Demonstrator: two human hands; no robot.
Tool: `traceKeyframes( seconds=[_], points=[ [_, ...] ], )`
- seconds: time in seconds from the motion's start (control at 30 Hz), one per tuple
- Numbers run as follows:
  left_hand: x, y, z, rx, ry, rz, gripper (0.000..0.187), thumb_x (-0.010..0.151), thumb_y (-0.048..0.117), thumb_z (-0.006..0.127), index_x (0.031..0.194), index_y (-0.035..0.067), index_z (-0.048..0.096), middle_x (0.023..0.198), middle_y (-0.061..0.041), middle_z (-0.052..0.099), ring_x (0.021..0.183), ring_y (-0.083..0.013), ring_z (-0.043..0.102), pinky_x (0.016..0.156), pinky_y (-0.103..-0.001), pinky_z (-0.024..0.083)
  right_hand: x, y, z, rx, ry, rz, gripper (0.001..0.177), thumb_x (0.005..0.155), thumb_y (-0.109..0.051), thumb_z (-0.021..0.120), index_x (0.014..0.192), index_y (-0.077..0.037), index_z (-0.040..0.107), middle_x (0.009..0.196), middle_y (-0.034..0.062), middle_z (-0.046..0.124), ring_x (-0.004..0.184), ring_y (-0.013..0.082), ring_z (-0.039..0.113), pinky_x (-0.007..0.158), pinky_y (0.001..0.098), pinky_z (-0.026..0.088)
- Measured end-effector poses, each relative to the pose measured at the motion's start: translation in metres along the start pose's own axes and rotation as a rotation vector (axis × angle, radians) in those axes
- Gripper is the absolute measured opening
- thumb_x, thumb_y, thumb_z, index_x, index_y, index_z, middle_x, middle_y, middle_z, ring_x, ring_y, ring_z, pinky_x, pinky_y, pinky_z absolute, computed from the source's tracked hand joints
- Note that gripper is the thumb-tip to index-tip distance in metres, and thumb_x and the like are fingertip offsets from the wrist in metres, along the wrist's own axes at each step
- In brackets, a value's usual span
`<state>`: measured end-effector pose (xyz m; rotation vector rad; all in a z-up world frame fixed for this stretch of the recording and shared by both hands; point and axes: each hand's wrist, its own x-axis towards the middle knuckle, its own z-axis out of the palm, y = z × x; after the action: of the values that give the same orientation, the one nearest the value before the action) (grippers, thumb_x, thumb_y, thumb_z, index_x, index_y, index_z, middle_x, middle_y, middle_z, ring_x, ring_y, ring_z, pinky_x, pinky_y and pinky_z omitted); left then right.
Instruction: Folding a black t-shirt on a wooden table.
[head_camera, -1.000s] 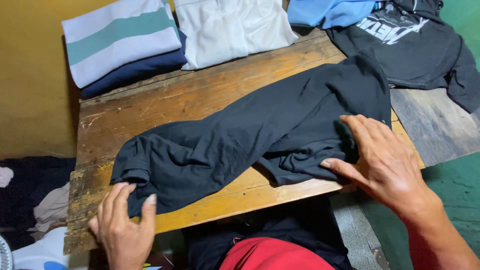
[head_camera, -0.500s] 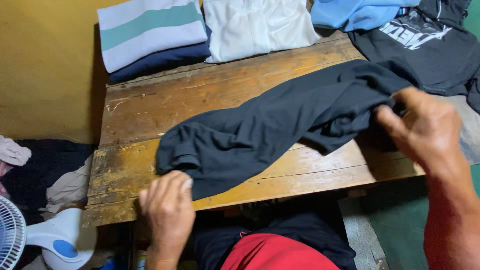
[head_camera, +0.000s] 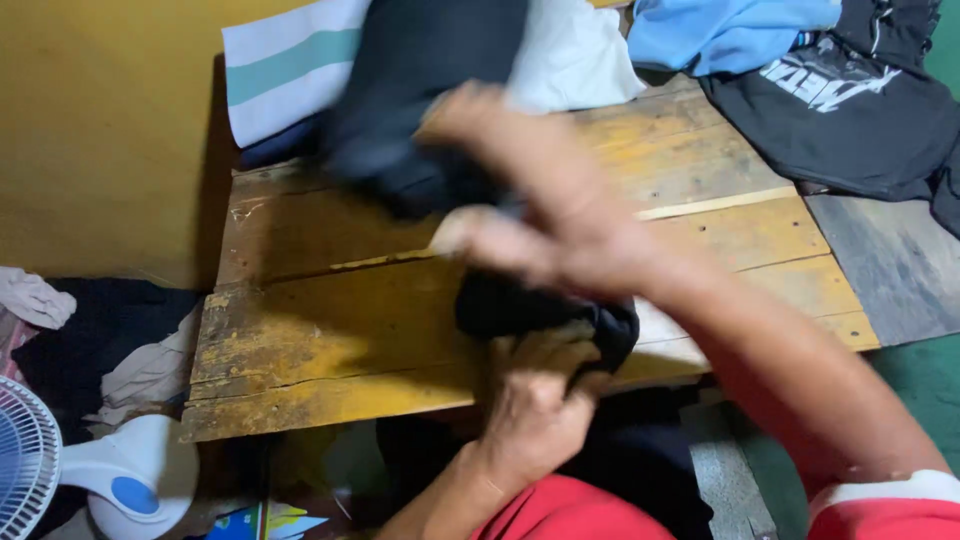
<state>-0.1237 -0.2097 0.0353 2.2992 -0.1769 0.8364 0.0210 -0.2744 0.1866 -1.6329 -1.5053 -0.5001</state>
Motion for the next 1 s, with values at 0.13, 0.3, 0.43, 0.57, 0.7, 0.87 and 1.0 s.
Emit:
traceKeyframes(
  seconds=[0.13,0.3,0.43,0.57,0.7,0.87,1.0],
  points=[
    [0.001,0.003,-0.015,-0.195,-0.064,0.134,0.038,0.079,0.009,0.077,0.114,0.004,0.065,0.112,-0.016,0.070,0.098,-0.0373,0.065,0.090,-0.048,0.046,-0.023,-0.017,0.028,-0.115,-0.301,0.051,0.063,0.093,-0.034,0.073,0.139,0.001,0.050,0.145,0.0222,0.055,0.135,0.0393,0.053,0.105,0.0497,0.041],
    [-0.009,-0.026,-0.065,-0.009,-0.007,0.128,0.011,0.079,0.001,0.069,0.086,0.006,0.062,0.082,-0.008,0.059,0.078,-0.0263,0.059,0.085,-0.042,0.042,-0.082,-0.013,0.020,-0.317,-0.454,0.196,0.069,0.088,-0.046,0.067,0.137,0.000,0.050,0.144,0.0202,0.051,0.132,0.0389,0.049,0.099,0.0460,0.040],
    [-0.010,-0.056,-0.115,0.377,0.143,-0.043,0.026,0.079,0.000,0.077,0.105,0.002,0.074,0.112,-0.009,0.074,0.106,-0.0230,0.068,0.095,-0.041,0.042,-0.124,-0.018,0.014,-0.413,-0.453,0.405,0.080,0.085,-0.057,0.067,0.138,0.000,0.051,0.146,0.0220,0.049,0.134,0.0396,0.047,0.095,0.0475,0.040],
    [-0.023,-0.117,-0.142,0.743,0.225,-0.204,0.032,0.085,0.006,0.081,0.117,0.000,0.074,0.127,-0.018,0.071,0.122,-0.0324,0.058,0.102,-0.046,0.036,-0.155,-0.023,0.025,-0.586,-0.389,0.336,0.069,0.081,-0.053,0.071,0.135,-0.012,0.058,0.150,0.0111,0.052,0.138,0.0309,0.050,0.103,0.0452,0.038],
    [-0.024,-0.134,-0.142,0.812,0.145,-0.262,0.045,0.084,0.018,0.079,0.124,0.002,0.070,0.135,-0.014,0.064,0.122,-0.0349,0.058,0.097,-0.048,0.040,-0.159,-0.019,0.027,-0.625,-0.321,0.287,0.045,0.083,-0.042,0.073,0.117,-0.012,0.066,0.131,0.0062,0.065,0.127,0.0275,0.059,0.101,0.0430,0.041],
    [-0.033,-0.144,-0.137,0.913,0.132,-0.297,0.019,0.089,0.017,0.075,0.107,0.009,0.077,0.116,-0.004,0.075,0.102,-0.0259,0.065,0.088,-0.041,0.041,-0.169,-0.003,0.021,-0.764,-0.323,0.240,0.037,0.091,-0.027,0.065,0.120,-0.004,0.065,0.121,0.0119,0.070,0.115,0.0250,0.065,0.102,0.0424,0.041],
    [-0.037,-0.157,-0.144,0.951,0.076,-0.328,0.020,0.092,0.018,0.073,0.109,0.010,0.078,0.114,-0.003,0.075,0.099,-0.0243,0.063,0.089,-0.041,0.039,-0.195,0.031,0.002,-0.939,-0.260,0.208,0.025,0.090,-0.010,0.072,0.115,-0.009,0.072,0.114,0.0074,0.078,0.105,0.0173,0.071,0.109,0.0422,0.047]
  ],
)
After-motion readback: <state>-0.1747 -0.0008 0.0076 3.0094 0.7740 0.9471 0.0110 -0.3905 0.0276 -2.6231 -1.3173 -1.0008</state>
